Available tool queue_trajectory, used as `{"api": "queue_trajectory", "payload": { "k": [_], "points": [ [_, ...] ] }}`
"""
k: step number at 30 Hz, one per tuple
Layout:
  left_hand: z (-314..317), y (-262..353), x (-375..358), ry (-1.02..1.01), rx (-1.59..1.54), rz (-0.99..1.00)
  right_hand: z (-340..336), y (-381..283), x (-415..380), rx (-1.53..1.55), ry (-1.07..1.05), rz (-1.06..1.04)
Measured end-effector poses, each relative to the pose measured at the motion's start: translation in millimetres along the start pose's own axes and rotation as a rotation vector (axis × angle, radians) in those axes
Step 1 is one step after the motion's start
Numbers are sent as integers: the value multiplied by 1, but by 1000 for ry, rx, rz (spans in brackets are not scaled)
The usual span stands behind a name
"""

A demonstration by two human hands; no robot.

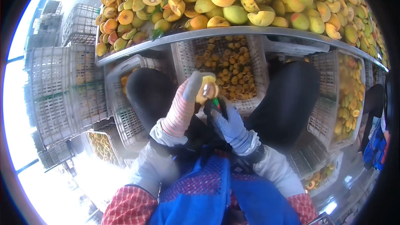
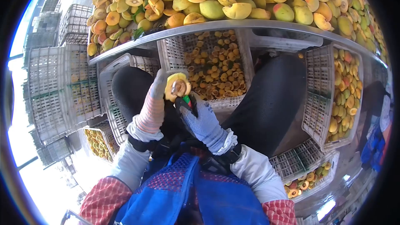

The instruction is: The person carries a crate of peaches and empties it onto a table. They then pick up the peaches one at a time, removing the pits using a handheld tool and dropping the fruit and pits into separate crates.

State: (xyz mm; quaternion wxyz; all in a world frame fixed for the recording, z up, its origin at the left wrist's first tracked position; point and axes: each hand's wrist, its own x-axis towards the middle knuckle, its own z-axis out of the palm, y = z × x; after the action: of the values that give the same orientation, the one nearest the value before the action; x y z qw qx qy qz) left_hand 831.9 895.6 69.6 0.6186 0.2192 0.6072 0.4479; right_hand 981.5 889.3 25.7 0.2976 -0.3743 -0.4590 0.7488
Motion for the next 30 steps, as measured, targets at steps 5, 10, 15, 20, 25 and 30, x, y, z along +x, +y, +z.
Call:
{"api": "queue_trajectory", "payload": {
  "k": [5, 10, 15, 20, 25, 30],
  "points": [
    [31, -21, -4, 224, 48, 428, 5, -5, -2, -54, 87, -94],
    [31, -22, -1, 284, -12, 434, 11, -5, 0, -467, 232, -489],
    [32, -27, 3, 309, 11, 467, 10, -10, -3, -467, 195, -377],
    [28, -28, 3, 281, 88, 429, 4, -6, -5, -486, 189, -411],
    [26, -20, -2, 221, 119, 349, 0, -7, -6, -297, 45, -233],
    [21, -3, -1, 103, 233, 208, -1, 5, -15, 132, -36, 155]
  ]
}}
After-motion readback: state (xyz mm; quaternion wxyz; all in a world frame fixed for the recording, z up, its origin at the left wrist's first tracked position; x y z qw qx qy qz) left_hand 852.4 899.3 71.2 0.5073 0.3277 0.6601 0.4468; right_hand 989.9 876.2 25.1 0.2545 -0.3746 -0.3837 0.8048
